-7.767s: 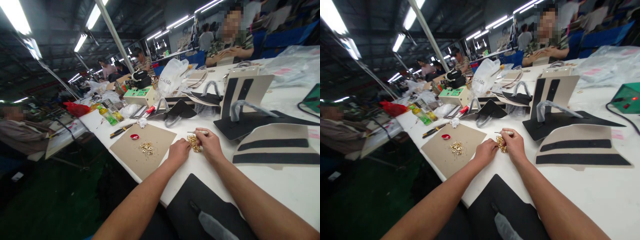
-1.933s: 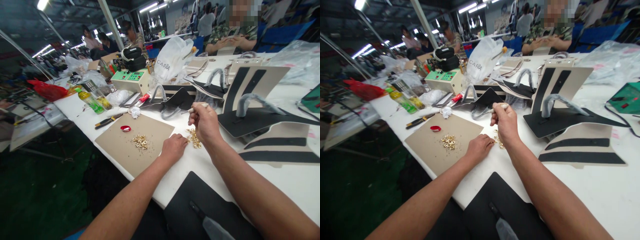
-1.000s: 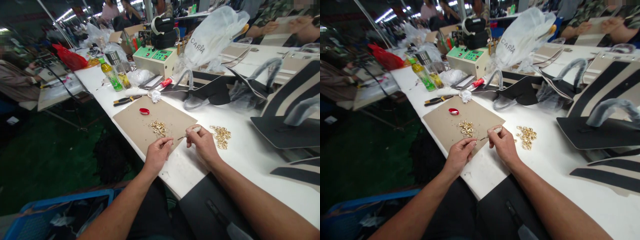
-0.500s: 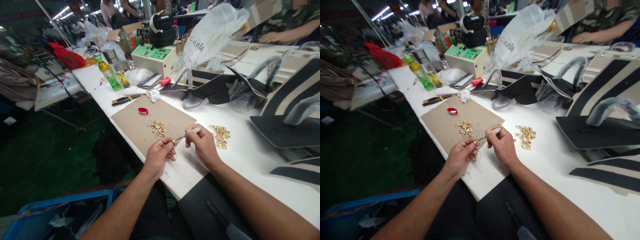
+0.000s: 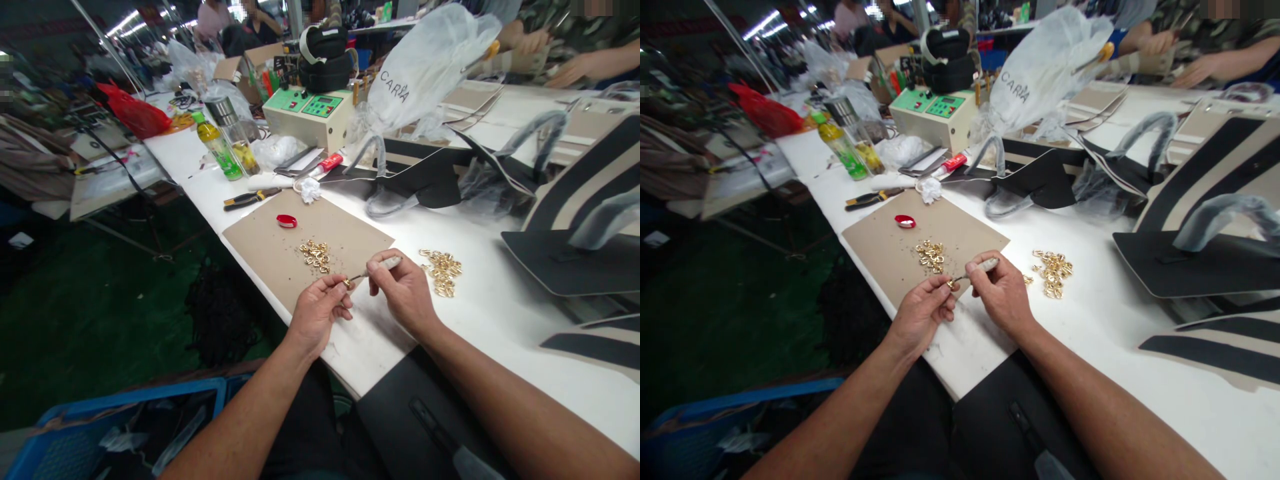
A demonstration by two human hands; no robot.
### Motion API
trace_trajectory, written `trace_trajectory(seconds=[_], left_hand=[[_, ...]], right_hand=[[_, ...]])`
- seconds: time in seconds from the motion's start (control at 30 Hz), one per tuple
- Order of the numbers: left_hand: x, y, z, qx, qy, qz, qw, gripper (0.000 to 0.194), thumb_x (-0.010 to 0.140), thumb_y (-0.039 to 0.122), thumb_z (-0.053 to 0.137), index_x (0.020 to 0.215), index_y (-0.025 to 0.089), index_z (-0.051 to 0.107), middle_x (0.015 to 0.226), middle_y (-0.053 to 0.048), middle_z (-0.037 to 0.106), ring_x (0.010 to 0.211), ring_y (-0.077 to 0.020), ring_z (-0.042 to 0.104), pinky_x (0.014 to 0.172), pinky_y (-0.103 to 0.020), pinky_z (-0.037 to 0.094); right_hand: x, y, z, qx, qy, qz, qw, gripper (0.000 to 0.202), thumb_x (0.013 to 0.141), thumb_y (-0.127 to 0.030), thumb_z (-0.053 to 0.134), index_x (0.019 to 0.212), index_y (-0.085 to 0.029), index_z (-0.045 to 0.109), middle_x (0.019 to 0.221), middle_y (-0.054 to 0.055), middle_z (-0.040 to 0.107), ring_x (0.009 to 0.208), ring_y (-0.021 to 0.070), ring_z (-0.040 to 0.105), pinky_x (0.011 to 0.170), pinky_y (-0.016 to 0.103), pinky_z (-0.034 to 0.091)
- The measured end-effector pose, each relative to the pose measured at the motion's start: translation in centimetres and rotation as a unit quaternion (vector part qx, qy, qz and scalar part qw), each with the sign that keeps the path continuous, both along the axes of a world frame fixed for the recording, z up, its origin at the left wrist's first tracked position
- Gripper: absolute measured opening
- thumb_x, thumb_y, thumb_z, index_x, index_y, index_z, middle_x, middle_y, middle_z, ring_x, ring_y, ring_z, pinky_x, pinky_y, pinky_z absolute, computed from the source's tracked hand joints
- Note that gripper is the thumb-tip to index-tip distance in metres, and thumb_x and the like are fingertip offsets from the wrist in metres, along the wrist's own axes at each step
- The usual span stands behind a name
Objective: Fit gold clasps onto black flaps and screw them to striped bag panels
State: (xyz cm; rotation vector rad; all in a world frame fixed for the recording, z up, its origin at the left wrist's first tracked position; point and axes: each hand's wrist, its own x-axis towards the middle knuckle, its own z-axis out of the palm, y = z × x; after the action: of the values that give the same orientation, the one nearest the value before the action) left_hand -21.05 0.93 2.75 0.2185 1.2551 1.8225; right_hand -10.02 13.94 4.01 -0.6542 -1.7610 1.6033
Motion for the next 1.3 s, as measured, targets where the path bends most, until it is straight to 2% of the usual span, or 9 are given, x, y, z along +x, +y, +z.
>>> trace_trajectory(seconds=[0.43, 0.63, 0.7, 0.8, 0.9, 0.97, 1.03, 1.13, 1.3], left_hand=[[0.1, 0.0, -0.3, -0.005, 0.009, 0.014, 1.000, 0.044, 0.068, 0.031, 0.094, 0.100, 0.013, 0.069, 0.084, -0.001, 0.072, 0.061, -0.0088, 0.061, 0.051, -0.020, 0.054], [0.7, -0.5, -0.2, -0.065, 0.132, 0.040, 0.988, 0.033, 0.077, 0.033, 0.085, 0.099, 0.014, 0.070, 0.070, 0.001, 0.068, 0.059, -0.0106, 0.062, 0.056, -0.022, 0.058], [0.6, -0.6, 0.0, -0.077, 0.166, 0.042, 0.982, 0.031, 0.080, 0.034, 0.082, 0.100, 0.014, 0.070, 0.067, 0.002, 0.067, 0.057, -0.0104, 0.062, 0.058, -0.023, 0.059], [0.1, -0.7, 0.4, -0.073, 0.185, 0.050, 0.979, 0.031, 0.080, 0.035, 0.082, 0.099, 0.014, 0.070, 0.068, 0.002, 0.068, 0.055, -0.0098, 0.062, 0.057, -0.023, 0.058], [-0.2, -0.8, 1.0, -0.071, 0.177, 0.055, 0.980, 0.033, 0.078, 0.036, 0.084, 0.099, 0.014, 0.071, 0.072, 0.001, 0.069, 0.055, -0.0095, 0.062, 0.055, -0.022, 0.058], [-0.1, -0.8, 1.5, -0.079, 0.182, 0.055, 0.979, 0.034, 0.077, 0.035, 0.084, 0.099, 0.014, 0.071, 0.072, 0.000, 0.070, 0.056, -0.0097, 0.062, 0.055, -0.022, 0.058], [0.0, -0.9, 1.9, -0.085, 0.200, 0.052, 0.975, 0.033, 0.077, 0.035, 0.084, 0.099, 0.013, 0.071, 0.070, 0.000, 0.069, 0.057, -0.0104, 0.062, 0.056, -0.023, 0.058], [-0.1, -0.9, 2.2, -0.087, 0.231, 0.052, 0.968, 0.031, 0.079, 0.034, 0.082, 0.100, 0.014, 0.071, 0.067, 0.001, 0.068, 0.057, -0.0111, 0.062, 0.056, -0.023, 0.059], [-2.8, -0.6, 1.8, -0.132, 0.313, 0.104, 0.935, 0.031, 0.077, 0.036, 0.082, 0.097, 0.014, 0.074, 0.075, -0.001, 0.071, 0.059, -0.0118, 0.062, 0.052, -0.023, 0.056]], right_hand=[[-0.2, 0.0, 0.0, 0.011, -0.013, 0.027, 0.999, 0.027, 0.094, -0.048, 0.070, 0.090, -0.021, 0.066, 0.062, -0.003, 0.065, 0.055, 0.0144, 0.063, 0.057, 0.027, 0.047], [-0.3, 0.6, -0.1, 0.008, -0.084, -0.006, 0.996, 0.043, 0.089, -0.058, 0.076, 0.072, -0.020, 0.065, 0.054, -0.001, 0.064, 0.048, 0.0123, 0.056, 0.050, 0.025, 0.039], [-0.4, 0.8, -0.1, -0.031, -0.061, 0.020, 0.997, 0.043, 0.088, -0.059, 0.075, 0.074, -0.020, 0.064, 0.055, -0.001, 0.064, 0.049, 0.0126, 0.057, 0.051, 0.025, 0.042], [-0.4, 1.1, 0.0, -0.096, 0.011, 0.111, 0.989, 0.038, 0.091, -0.058, 0.073, 0.090, -0.020, 0.065, 0.064, -0.002, 0.066, 0.057, 0.0145, 0.062, 0.056, 0.026, 0.049], [-0.3, 1.3, 0.1, -0.102, 0.034, 0.177, 0.978, 0.037, 0.091, -0.054, 0.074, 0.101, -0.020, 0.065, 0.070, -0.001, 0.069, 0.064, 0.0155, 0.065, 0.059, 0.027, 0.052], [-0.2, 1.3, 0.2, -0.106, 0.036, 0.185, 0.976, 0.037, 0.090, -0.054, 0.075, 0.099, -0.019, 0.066, 0.072, 0.000, 0.070, 0.065, 0.0154, 0.066, 0.059, 0.026, 0.052], [-0.2, 1.5, 0.2, -0.122, 0.036, 0.156, 0.980, 0.041, 0.089, -0.058, 0.075, 0.093, -0.018, 0.066, 0.071, 0.000, 0.069, 0.060, 0.0148, 0.067, 0.057, 0.026, 0.052], [-0.3, 2.2, 0.3, -0.153, 0.045, 0.055, 0.986, 0.047, 0.087, -0.063, 0.075, 0.087, -0.017, 0.066, 0.067, -0.001, 0.066, 0.051, 0.0134, 0.064, 0.050, 0.025, 0.050], [0.1, 4.8, 1.0, -0.164, 0.119, -0.066, 0.977, 0.046, 0.081, -0.061, 0.081, 0.086, -0.018, 0.066, 0.064, -0.003, 0.063, 0.049, 0.0103, 0.058, 0.046, 0.022, 0.047]])
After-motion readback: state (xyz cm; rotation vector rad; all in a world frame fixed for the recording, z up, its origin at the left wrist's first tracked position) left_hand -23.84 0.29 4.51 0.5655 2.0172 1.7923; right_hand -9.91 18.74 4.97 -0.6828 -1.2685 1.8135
